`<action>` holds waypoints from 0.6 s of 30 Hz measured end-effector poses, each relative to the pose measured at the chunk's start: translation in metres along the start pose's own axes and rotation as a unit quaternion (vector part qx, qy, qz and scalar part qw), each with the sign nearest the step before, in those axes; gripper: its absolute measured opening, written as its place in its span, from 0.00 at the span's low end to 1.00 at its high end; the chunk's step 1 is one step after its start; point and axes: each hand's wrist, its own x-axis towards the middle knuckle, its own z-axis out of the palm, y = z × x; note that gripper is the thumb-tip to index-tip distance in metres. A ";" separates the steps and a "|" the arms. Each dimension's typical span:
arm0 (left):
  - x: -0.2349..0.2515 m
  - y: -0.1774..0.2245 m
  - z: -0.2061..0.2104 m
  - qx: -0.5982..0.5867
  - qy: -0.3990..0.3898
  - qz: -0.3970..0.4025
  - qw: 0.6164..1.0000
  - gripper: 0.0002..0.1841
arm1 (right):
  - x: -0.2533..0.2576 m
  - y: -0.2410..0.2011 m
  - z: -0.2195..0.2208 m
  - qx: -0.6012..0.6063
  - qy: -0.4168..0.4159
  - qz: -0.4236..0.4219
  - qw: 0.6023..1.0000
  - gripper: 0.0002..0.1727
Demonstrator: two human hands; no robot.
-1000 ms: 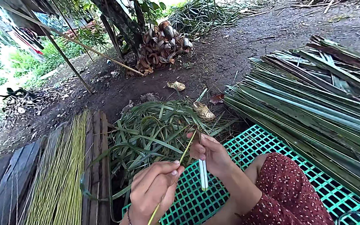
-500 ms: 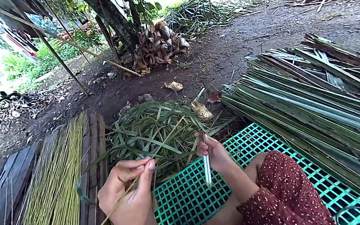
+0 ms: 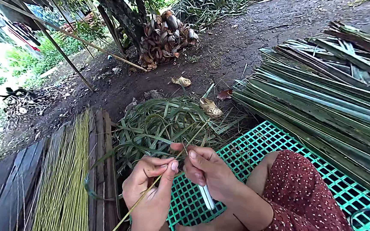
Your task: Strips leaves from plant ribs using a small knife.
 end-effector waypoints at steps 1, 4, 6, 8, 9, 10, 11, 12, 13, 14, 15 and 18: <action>0.000 -0.001 0.000 -0.001 -0.001 0.003 1.000 0.06 | 0.002 -0.003 -0.003 -0.013 0.027 -0.004 1.000 0.18; 0.001 -0.002 -0.001 0.004 -0.003 0.008 1.000 0.06 | 0.011 -0.011 -0.019 -0.027 0.121 -0.031 0.992 0.19; -0.001 -0.004 -0.002 0.018 -0.008 0.013 1.000 0.06 | 0.018 -0.016 -0.033 -0.032 0.172 -0.047 0.983 0.21; -0.001 -0.009 -0.002 0.039 -0.007 0.018 0.999 0.07 | 0.020 -0.019 -0.035 -0.016 0.182 -0.035 0.982 0.22; -0.001 -0.010 -0.002 0.043 -0.004 0.019 0.999 0.07 | 0.017 -0.020 -0.032 -0.005 0.166 -0.016 0.986 0.22; 0.000 -0.011 -0.002 0.045 -0.003 0.018 0.999 0.07 | 0.012 -0.019 -0.027 0.003 0.130 0.013 0.991 0.20; 0.000 -0.013 -0.002 0.045 -0.001 0.021 0.999 0.07 | 0.006 -0.017 -0.020 0.009 0.081 0.047 0.996 0.19; 0.001 -0.014 -0.002 0.047 -0.001 0.026 0.999 0.06 | 0.000 -0.013 -0.013 0.018 0.029 0.077 0.996 0.18; 0.000 -0.014 -0.001 0.047 -0.002 0.028 0.999 0.06 | -0.004 -0.008 -0.005 0.029 -0.012 0.101 0.994 0.18; 0.000 -0.014 -0.002 0.042 -0.004 0.028 0.999 0.06 | -0.005 -0.004 -0.001 0.041 -0.035 0.109 0.993 0.18; 0.000 -0.013 -0.002 0.035 -0.004 0.026 0.999 0.05 | -0.005 -0.002 0.001 0.044 -0.033 0.097 0.994 0.18; 0.002 -0.005 -0.008 0.012 0.010 0.023 1.000 0.05 | 0.014 -0.008 -0.025 0.022 0.120 0.011 0.993 0.20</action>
